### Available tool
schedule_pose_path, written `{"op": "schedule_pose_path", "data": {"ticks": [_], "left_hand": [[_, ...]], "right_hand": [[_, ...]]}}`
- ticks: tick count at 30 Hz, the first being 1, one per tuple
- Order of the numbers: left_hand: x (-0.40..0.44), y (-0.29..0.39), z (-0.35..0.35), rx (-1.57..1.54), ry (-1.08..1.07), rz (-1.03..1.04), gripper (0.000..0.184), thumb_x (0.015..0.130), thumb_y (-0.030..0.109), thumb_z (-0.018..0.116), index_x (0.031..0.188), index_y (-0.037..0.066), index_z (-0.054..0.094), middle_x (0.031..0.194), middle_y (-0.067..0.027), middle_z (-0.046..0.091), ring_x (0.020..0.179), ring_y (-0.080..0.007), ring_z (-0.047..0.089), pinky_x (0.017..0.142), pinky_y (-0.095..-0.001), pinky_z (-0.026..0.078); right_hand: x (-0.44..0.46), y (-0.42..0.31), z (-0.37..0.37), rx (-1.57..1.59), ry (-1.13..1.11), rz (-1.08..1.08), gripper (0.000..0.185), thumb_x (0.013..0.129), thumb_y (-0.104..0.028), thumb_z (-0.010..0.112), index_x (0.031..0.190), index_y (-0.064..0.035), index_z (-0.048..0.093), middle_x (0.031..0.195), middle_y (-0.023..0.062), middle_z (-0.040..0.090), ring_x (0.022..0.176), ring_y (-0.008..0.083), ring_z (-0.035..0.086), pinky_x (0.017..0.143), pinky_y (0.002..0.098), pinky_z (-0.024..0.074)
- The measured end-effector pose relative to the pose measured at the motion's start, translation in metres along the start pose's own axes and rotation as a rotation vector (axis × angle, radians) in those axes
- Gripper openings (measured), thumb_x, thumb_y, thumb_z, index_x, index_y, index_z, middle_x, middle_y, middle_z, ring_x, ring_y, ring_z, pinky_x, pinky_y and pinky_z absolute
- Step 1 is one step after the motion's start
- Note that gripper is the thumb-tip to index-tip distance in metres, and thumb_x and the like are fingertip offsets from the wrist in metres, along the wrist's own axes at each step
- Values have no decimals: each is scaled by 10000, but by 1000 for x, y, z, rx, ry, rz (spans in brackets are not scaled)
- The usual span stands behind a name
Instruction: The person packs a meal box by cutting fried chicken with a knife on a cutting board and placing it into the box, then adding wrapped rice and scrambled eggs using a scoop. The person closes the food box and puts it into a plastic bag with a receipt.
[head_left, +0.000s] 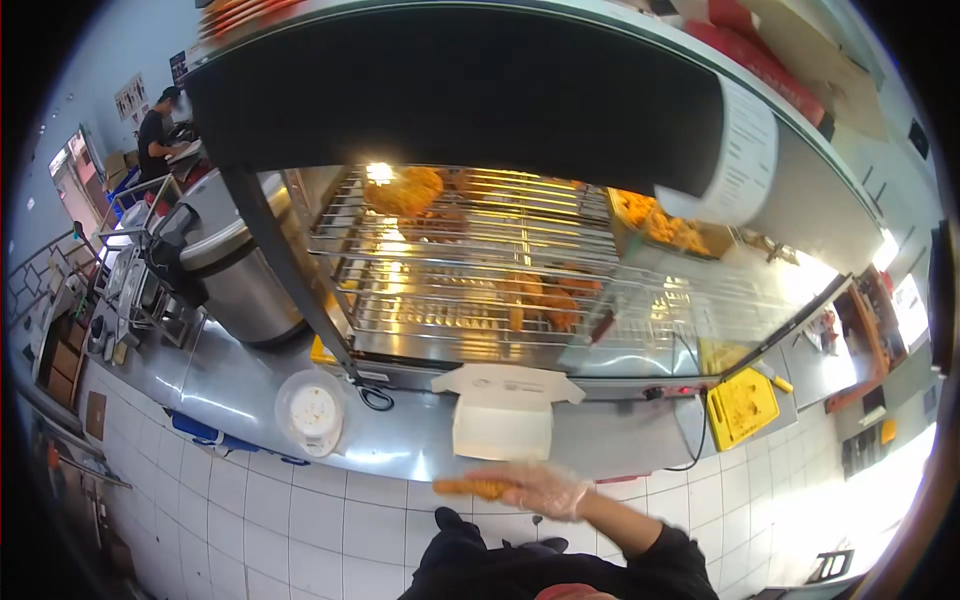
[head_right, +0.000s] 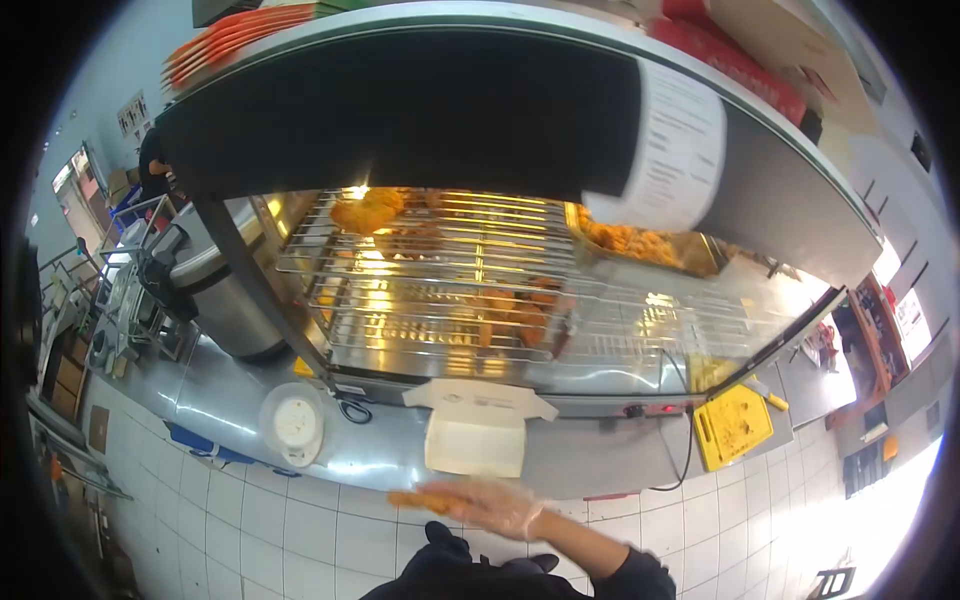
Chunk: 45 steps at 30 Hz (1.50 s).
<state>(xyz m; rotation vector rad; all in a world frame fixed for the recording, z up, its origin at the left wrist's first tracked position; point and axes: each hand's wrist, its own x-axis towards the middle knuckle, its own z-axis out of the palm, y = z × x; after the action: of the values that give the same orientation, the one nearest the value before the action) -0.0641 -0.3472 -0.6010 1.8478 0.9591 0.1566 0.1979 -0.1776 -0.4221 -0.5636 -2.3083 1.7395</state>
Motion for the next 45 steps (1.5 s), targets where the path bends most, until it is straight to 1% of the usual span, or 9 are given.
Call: {"op": "schedule_pose_path", "data": {"ticks": [4,11,20,30,32,35,38,40,45], "left_hand": [[31,38,40,51,-136,41,555,882,253,556,1381,99,365,1366,-167,397,1254,-331,382,1044,-461,296],[123,115,125,100,-443,214,569,885,256,550,1394,106,345,1381,-160,381,1269,-321,368,1054,-463,280],[246,186,180,155,-727,402,586,889,259,542,1411,114,319,1400,-150,361,1288,-308,351,1067,-466,260],[373,198,199,159,-744,505,606,893,263,534,1430,124,290,1422,-140,339,1310,-294,332,1081,-469,237],[414,196,209,169,-655,539,611,894,264,532,1434,126,284,1426,-138,335,1314,-291,328,1084,-470,233],[477,194,236,191,-453,591,617,895,265,530,1440,129,275,1432,-134,328,1321,-287,322,1088,-470,226],[524,243,233,43,-425,559,742,872,204,559,1487,111,156,1502,-171,198,1406,-304,184,1151,-484,81],[530,303,190,52,-369,453,668,877,239,518,1465,86,240,1491,-173,229,1388,-338,220,1138,-500,122],[585,337,128,360,-65,579,586,740,170,664,1308,164,518,1413,-159,358,1317,-362,322,1083,-506,230]], "right_hand": [[-142,96,52,597,-3,360,678,889,-582,372,1369,-108,437,1317,121,505,988,197,537,855,342,448],[-366,138,60,1139,1157,297,822,893,-677,87,1303,-77,471,991,122,621,734,223,589,662,337,501],[-486,155,23,1286,1480,46,646,891,-639,283,1320,-183,448,973,41,546,729,169,512,569,337,467],[-509,222,-101,1060,1659,248,608,878,-575,464,1346,-188,420,950,18,513,776,147,479,632,305,419],[-518,275,-140,905,1615,95,638,898,-509,490,1416,-177,317,1287,59,485,1140,197,492,941,329,404],[-517,292,-219,750,1652,136,578,906,-461,482,1397,-181,362,1359,106,455,1214,260,468,992,376,380],[-529,312,-272,72,1394,705,455,884,-381,545,1306,-224,486,1262,104,524,1181,264,474,985,419,402],[-528,271,-283,-331,1164,990,435,875,-384,560,1281,-237,508,1252,143,525,1200,307,462,1006,429,383],[-592,283,-372,-666,1072,844,446,859,-350,573,1290,-266,497,1295,142,496,1231,322,435,1016,432,373]]}}
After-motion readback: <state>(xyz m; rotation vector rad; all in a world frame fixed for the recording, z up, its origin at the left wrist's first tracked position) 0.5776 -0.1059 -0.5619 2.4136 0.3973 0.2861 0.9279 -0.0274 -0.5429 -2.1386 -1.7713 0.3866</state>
